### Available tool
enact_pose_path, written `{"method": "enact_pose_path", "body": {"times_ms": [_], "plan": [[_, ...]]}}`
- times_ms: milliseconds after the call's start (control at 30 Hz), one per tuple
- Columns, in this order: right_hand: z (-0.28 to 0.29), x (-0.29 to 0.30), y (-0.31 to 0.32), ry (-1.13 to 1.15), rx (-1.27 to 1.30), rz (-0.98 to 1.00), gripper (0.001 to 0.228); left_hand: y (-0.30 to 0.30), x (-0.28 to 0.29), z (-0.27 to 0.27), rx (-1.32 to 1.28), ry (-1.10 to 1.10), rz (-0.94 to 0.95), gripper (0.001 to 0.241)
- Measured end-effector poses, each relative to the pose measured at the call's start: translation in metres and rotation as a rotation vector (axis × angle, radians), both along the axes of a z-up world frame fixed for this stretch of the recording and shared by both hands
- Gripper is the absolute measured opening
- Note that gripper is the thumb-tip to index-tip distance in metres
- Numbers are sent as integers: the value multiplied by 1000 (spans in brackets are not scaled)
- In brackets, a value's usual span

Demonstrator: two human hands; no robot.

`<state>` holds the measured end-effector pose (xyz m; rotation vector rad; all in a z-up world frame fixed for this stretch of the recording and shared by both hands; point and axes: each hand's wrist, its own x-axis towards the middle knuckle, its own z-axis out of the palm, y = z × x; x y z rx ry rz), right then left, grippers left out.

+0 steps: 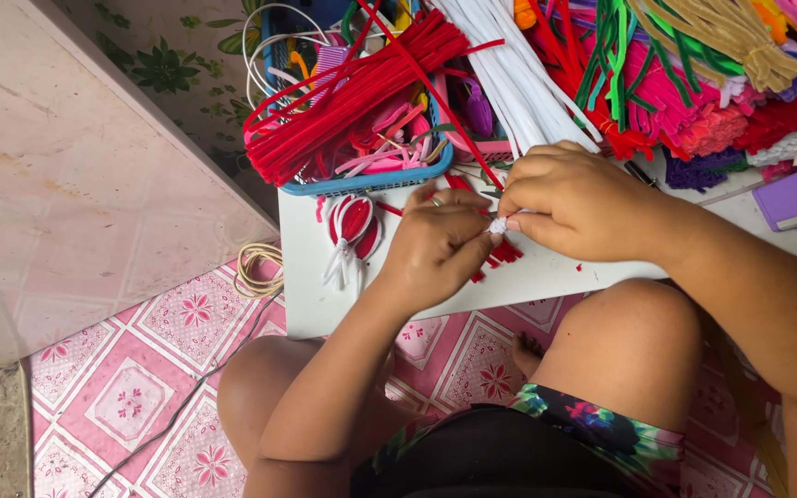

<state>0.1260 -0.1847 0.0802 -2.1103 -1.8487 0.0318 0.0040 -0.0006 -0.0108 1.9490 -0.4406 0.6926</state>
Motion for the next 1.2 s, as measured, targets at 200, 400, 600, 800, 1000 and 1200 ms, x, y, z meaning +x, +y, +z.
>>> {"method": "enact_pose_path", "body": {"times_ms": [200, 400, 600, 800, 1000, 1200], "plan": [[12, 0, -1, 245, -134, -68, 8, -6, -2, 1, 67, -123, 106, 17], [17, -17, 0, -355, 81, 156, 20, -3, -12, 22, -558, 350, -381, 15], [-5, -8, -3, -232, 82, 77, 20, 7, -10, 21, 59, 76, -63, 15], [-76, 24, -23, 947, -101, -260, 19, -3, -3, 18, 460, -408, 344, 10], [-82, -18, -17, 1010, 418, -278, 11, 9, -37, 69, 474, -158, 376, 41], [-89, -6, 0, 499, 648, -207, 20, -55, 4, 188, 371, -93, 380, 38]]}}
